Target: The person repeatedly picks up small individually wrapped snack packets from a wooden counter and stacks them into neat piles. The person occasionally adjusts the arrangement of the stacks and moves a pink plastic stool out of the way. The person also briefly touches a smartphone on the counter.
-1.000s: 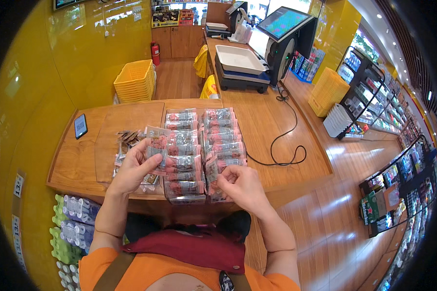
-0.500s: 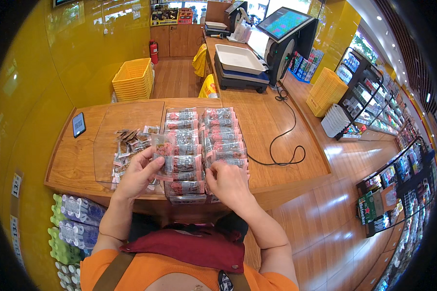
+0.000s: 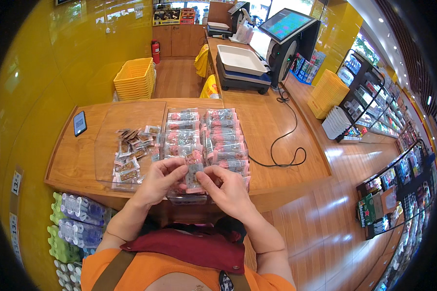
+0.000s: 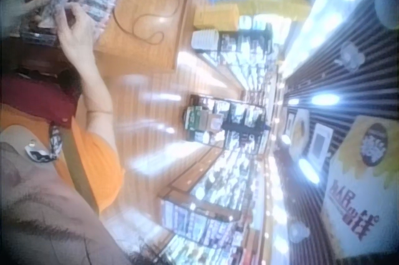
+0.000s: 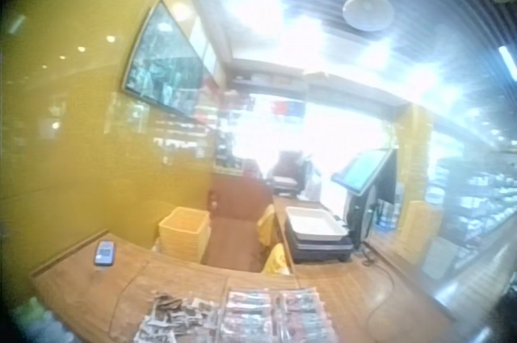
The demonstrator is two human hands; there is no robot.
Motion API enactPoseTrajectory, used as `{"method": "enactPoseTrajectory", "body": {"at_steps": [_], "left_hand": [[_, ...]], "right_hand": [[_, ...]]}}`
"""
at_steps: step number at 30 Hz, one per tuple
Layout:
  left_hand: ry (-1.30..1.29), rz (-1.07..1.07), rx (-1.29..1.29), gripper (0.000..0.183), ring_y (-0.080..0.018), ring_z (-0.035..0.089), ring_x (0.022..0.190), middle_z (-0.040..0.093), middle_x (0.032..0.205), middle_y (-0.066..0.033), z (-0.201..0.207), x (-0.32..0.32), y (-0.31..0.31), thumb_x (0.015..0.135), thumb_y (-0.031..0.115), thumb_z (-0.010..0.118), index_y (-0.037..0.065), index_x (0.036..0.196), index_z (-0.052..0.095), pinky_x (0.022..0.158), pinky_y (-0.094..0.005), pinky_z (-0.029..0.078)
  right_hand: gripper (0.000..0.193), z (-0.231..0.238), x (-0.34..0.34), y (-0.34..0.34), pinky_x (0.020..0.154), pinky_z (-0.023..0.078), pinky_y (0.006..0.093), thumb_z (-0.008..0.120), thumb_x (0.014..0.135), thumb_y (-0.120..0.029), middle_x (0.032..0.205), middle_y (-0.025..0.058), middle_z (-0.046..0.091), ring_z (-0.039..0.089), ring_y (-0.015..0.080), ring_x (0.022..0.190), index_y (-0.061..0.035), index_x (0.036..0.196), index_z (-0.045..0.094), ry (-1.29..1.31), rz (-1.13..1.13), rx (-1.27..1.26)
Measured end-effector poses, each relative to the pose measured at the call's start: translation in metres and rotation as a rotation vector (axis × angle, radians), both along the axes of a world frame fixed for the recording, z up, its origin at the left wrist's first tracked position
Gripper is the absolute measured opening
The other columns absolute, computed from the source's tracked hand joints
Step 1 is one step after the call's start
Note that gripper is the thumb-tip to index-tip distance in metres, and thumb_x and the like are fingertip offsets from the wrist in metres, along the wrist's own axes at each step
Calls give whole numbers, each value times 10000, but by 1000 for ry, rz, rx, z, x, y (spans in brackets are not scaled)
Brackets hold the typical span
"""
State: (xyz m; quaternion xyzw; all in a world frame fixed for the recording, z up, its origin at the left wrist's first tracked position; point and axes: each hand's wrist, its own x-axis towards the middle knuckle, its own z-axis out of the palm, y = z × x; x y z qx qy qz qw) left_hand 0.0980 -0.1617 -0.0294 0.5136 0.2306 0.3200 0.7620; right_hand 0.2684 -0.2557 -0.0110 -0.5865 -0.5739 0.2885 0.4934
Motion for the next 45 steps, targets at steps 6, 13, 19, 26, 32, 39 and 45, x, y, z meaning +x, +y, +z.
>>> {"method": "enactPoseTrajectory", "body": {"at_steps": [6,13,19,26,32,39,45], "left_hand": [[313,280,919,207,-189,630,817,653,939,-79,-6,4,-1,919,172,584,1,1002,666,708,-312,530],[789,207,1523,655,-401,305,1330,374,1409,-204,-25,3,-10,867,374,600,1,1366,397,1088,-553,193],[841,190,1575,746,-380,276,1351,349,1431,-186,-29,2,-10,839,447,614,12,1392,366,1085,-577,161],[782,198,1568,746,-378,281,1345,347,1430,-183,-34,0,-7,822,418,642,34,1397,361,1088,-583,153],[757,178,1549,763,-380,280,1345,340,1431,-182,-32,-1,-6,812,409,657,52,1410,342,1087,-591,150],[805,158,1568,759,-386,264,1352,335,1432,-179,-28,-2,-8,812,416,658,99,1423,336,1079,-604,152],[757,200,1583,740,-377,309,1332,371,1413,-172,-32,0,-6,818,393,648,108,1426,337,1065,-602,183]], "right_hand": [[218,0,17,-9,477,389,281,634,875,-207,577,25,554,493,102,497,-12,778,638,78,-182,42],[189,-7,1,-4,512,451,384,659,772,-206,639,74,598,606,279,599,-68,666,584,-742,-253,94],[147,-26,-3,19,553,439,387,634,775,-172,639,91,559,586,273,630,-84,680,563,-925,-259,226],[130,-30,1,19,617,390,428,599,803,-182,676,96,543,562,285,694,-84,720,577,-1055,-220,191],[189,-24,0,17,631,387,425,596,837,-211,666,98,533,549,297,677,-75,708,579,-1059,-195,249],[351,4,39,67,979,343,499,474,941,-296,1205,171,571,511,325,1143,-36,1150,579,-974,-118,348],[564,0,43,94,1115,27,570,273,990,-403,1493,163,295,196,314,1415,-46,1422,337,-1112,108,-151]]}}
